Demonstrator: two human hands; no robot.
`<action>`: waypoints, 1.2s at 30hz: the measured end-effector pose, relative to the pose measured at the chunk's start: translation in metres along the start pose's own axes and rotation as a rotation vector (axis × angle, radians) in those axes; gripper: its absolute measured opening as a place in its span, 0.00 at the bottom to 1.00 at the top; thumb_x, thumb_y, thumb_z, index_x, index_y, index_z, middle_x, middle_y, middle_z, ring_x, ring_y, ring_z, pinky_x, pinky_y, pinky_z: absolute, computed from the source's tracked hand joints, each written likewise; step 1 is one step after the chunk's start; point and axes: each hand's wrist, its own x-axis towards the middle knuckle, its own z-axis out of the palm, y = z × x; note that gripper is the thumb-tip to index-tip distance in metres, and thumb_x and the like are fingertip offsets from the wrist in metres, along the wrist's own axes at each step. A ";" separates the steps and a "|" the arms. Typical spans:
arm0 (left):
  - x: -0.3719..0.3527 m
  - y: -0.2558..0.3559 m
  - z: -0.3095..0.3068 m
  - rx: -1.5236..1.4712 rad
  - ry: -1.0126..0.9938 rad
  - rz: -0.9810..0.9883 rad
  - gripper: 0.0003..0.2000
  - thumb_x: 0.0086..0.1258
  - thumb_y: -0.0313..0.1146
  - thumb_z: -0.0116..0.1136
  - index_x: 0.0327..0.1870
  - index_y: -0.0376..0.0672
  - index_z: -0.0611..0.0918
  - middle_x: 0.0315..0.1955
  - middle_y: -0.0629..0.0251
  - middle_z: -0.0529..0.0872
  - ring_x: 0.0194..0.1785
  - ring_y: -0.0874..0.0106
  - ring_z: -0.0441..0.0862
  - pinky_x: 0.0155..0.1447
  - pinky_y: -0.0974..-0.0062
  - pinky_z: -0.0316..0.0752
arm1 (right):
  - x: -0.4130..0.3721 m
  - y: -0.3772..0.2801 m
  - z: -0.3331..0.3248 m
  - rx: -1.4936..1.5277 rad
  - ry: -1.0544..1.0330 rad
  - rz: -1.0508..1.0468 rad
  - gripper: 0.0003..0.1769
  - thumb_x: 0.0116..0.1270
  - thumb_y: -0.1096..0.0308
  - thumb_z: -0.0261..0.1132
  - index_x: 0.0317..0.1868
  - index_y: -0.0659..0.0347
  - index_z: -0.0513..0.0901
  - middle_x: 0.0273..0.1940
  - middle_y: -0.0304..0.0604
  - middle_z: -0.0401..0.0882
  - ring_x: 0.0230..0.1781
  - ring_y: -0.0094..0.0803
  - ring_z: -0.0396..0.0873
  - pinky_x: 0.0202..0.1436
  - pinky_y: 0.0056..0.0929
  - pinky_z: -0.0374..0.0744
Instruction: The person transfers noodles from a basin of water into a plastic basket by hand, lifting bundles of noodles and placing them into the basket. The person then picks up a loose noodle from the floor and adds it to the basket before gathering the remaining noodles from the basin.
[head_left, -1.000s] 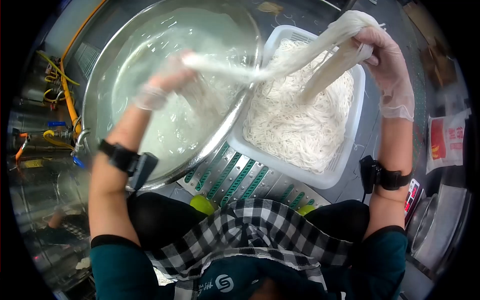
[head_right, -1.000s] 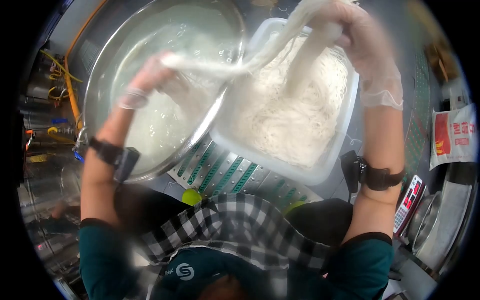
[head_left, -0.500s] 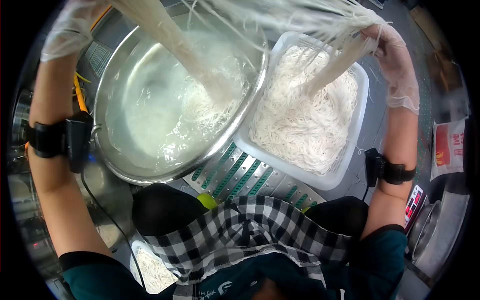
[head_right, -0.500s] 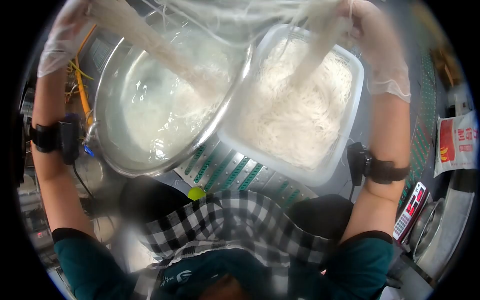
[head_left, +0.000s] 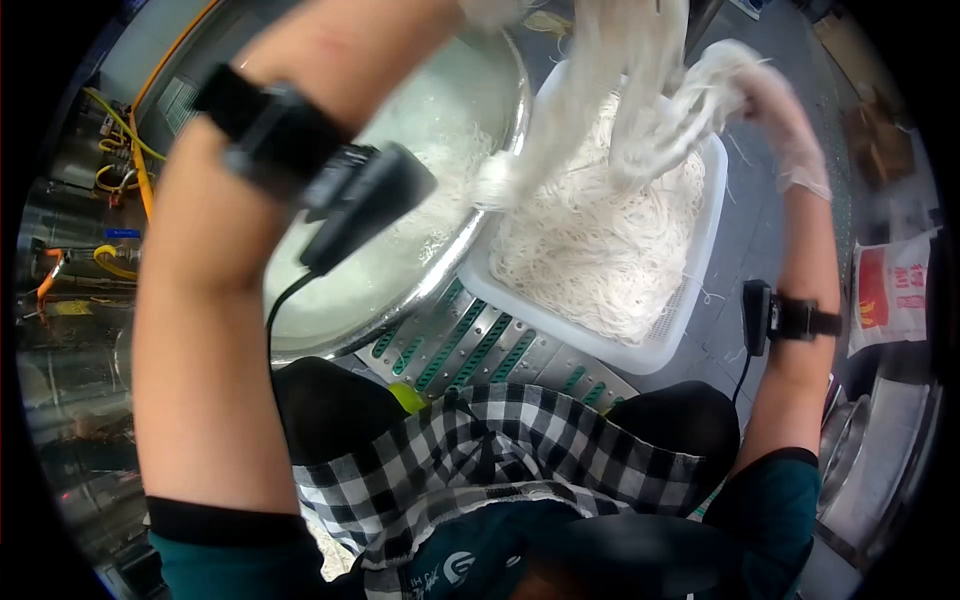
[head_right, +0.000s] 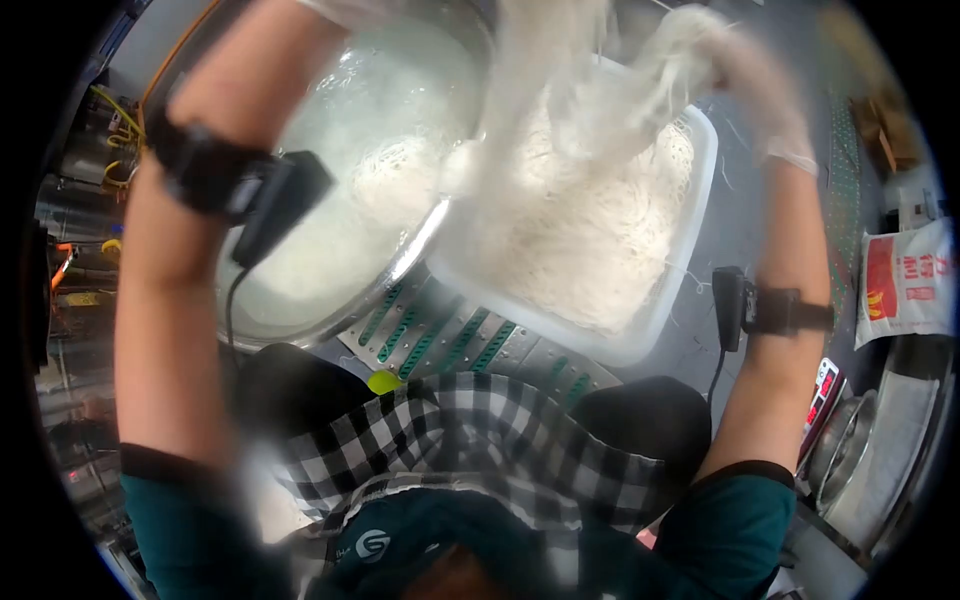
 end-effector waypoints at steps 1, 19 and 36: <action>0.025 -0.018 0.014 0.122 -0.128 -0.098 0.15 0.62 0.39 0.54 0.46 0.39 0.78 0.38 0.65 0.80 0.42 0.74 0.76 0.48 0.75 0.72 | 0.010 0.027 0.004 -0.188 -0.206 0.222 0.13 0.54 0.62 0.56 0.36 0.61 0.79 0.24 0.33 0.74 0.22 0.21 0.69 0.28 0.20 0.70; -0.048 -0.161 0.174 0.145 -0.056 0.248 0.35 0.49 0.42 0.67 0.59 0.39 0.67 0.61 0.50 0.62 0.65 0.61 0.59 0.67 0.70 0.55 | -0.119 0.053 0.207 0.067 -1.030 0.485 0.24 0.51 0.55 0.63 0.45 0.63 0.78 0.39 0.39 0.78 0.40 0.26 0.74 0.44 0.24 0.71; -0.051 -0.191 0.053 -0.162 0.431 -0.283 0.10 0.56 0.29 0.56 0.39 0.38 0.78 0.31 0.65 0.81 0.35 0.76 0.75 0.39 0.75 0.72 | -0.043 -0.070 0.030 0.475 -0.290 0.086 0.16 0.53 0.69 0.61 0.41 0.69 0.76 0.35 0.43 0.78 0.35 0.27 0.78 0.43 0.23 0.78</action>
